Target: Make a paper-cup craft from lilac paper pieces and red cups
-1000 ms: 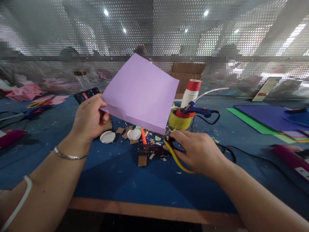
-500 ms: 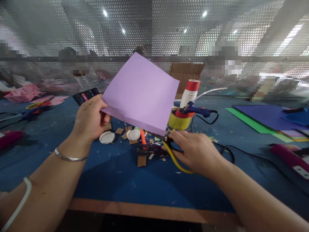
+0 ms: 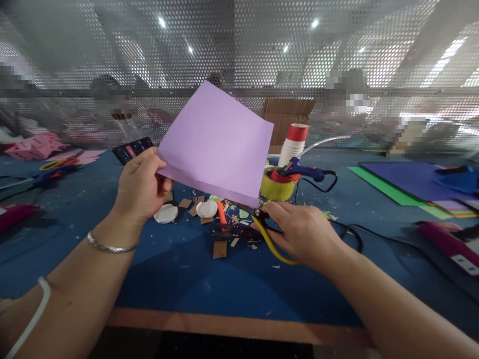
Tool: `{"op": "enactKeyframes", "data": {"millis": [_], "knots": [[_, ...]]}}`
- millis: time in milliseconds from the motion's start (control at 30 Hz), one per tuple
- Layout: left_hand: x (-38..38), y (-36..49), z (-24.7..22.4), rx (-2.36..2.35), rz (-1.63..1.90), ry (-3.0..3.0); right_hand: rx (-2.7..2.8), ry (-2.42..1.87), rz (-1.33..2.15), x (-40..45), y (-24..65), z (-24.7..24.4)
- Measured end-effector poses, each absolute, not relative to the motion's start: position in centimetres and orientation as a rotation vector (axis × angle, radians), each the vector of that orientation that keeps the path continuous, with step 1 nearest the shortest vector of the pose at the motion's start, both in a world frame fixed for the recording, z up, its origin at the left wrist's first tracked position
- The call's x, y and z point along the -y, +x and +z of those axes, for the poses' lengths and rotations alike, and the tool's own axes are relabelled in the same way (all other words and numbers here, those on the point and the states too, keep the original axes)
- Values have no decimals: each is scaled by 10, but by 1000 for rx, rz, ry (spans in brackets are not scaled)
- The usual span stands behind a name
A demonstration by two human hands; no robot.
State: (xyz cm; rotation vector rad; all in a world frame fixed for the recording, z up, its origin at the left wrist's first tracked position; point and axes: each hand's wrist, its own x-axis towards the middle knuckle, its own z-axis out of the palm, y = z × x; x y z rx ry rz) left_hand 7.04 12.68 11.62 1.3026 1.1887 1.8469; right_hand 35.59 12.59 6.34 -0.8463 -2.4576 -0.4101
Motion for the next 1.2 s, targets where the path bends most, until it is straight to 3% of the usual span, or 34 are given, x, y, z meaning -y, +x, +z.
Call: {"op": "enactKeyframes", "data": {"millis": [400,767,1200], "knots": [[-126,73,114,-1218,1807,1298,2499,-816,-468,-129,360,60],[-128,68,114,-1085,1818,1420,2478,-837,-295,-126,355,66],[-126,71,113,-1064,1761,1470,2475,-782,-451,-127,360,62]]}}
